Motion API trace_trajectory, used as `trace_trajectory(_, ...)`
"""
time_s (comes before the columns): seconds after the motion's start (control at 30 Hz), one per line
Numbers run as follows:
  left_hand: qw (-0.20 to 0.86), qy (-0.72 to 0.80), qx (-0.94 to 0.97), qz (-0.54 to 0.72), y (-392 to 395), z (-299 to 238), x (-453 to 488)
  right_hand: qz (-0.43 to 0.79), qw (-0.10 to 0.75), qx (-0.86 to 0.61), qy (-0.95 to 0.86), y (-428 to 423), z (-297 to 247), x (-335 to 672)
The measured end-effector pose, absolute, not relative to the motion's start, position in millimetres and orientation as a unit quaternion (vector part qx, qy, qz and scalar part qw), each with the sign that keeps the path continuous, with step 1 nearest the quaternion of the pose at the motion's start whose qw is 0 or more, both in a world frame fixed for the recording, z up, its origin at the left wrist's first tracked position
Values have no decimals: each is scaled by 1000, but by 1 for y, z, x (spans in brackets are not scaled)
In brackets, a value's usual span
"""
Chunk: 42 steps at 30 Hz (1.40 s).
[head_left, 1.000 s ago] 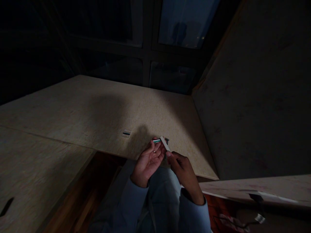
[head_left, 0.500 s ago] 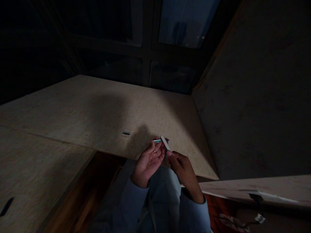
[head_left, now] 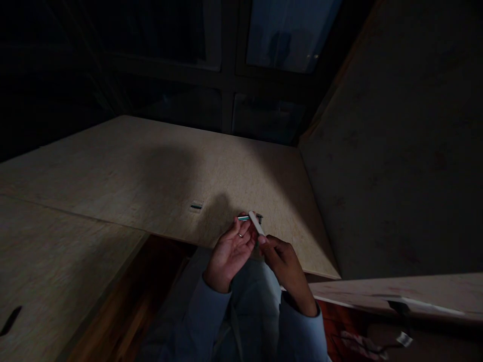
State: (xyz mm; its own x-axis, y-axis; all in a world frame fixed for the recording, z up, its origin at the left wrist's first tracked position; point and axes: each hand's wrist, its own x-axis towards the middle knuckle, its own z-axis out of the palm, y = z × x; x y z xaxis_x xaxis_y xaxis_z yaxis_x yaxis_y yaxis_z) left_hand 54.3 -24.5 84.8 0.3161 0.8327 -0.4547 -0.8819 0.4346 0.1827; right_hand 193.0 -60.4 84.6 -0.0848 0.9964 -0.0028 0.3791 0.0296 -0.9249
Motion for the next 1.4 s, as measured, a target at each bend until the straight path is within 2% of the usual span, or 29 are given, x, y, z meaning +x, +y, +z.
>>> trace_trajectory(0.2, 807, 257, -56, 529, -24, 91, 52, 424, 353, -515, -656, -60, 87, 187)
trace_trajectory(0.5, 801, 242, -38, 546, -23, 83, 52, 421, 385, -564, -597, -60, 84, 196)
trace_trajectory(0.63, 783, 255, 30, 567, -24, 79, 51, 440, 428, -556, -560, -61, 83, 194)
trace_trajectory(0.8, 668, 322, 179, 647, -25, 77, 53, 474, 502, -540, -481, -60, 82, 188)
trace_trajectory(1.0, 561, 391, 249, 686, -31, 76, 54, 542, 526, -509, -413, -57, 85, 177)
trace_trajectory(1.4, 646, 367, 250, 620, -33, 80, 46, 576, 534, -492, -375, -50, 80, 170)
